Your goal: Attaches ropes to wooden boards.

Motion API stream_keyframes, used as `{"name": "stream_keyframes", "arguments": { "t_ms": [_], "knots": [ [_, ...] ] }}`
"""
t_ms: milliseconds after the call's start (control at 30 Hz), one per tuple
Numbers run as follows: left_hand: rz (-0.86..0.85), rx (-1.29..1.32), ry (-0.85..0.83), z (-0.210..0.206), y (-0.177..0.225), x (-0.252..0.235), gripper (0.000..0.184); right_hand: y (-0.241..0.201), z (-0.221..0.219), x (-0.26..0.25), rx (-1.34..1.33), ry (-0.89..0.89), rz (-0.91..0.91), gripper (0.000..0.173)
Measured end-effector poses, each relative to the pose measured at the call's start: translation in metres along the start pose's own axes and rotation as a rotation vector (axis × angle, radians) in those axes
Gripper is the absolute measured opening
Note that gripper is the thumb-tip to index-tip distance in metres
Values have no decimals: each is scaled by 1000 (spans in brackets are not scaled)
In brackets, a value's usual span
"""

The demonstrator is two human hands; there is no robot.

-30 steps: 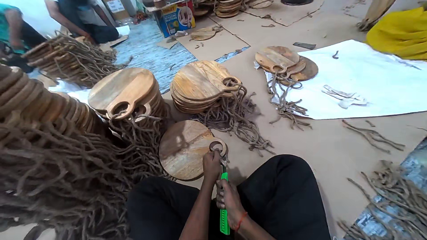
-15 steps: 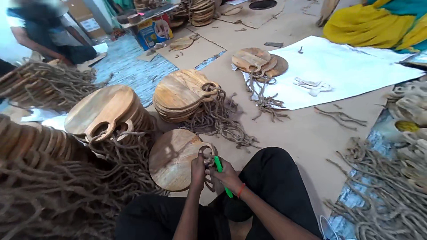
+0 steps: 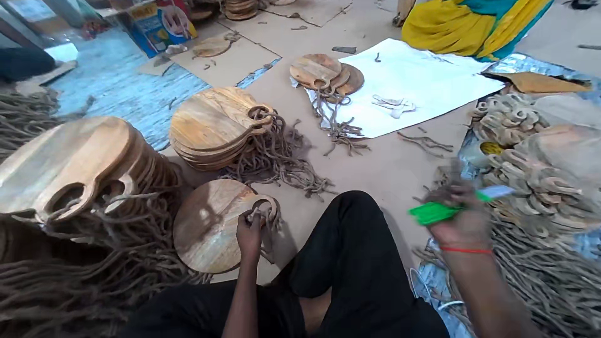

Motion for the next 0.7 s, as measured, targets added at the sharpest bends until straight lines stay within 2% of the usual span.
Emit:
{"name": "stream_keyframes", "arguments": {
  "t_ms": [67,100,167,233,367,433,500,567,633,700],
  "knots": [
    [-40,-258,-79,-9,-6,-5,47,-35,30,-17,-265,-32,69,52],
    [-60,-395,-135,-15,-7,-8,51,-40,42,-18,-281,-44,75,58],
    [-66,-673,-241,-28,-9,-11,59,-23,48,-6,-146,37,-26,66],
    [-44,-871,-296,-34,-10,-11,61,18,30,17,-54,58,-219,61],
    [-36,-945,-318,-28,-9,-7,62,119,-31,60,74,-111,-611,33],
    [-32,-988,-362,-26,-8,-4,61,172,-52,65,327,-269,-696,25],
    [-107,-1010,-381,-25,-3,2,59,217,-59,58,685,-431,-659,25],
    [-230,-1003,-334,-20,9,13,49,246,-60,48,928,-532,-608,29],
    [-348,-1005,-305,-15,23,26,42,257,-60,42,1015,-569,-644,35],
    [-484,-965,-303,-15,30,40,38,255,-60,43,993,-563,-780,44]
  ]
}}
Point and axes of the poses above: each hand's wrist, its own x-axis away from the middle knuckle, its own z-axis out of the back of the hand, y = z × x, the point moved 2 cm from there along -x, towards the middle knuckle, and after that the axes turned 4 degrees about -y, right-handed, at the moved point
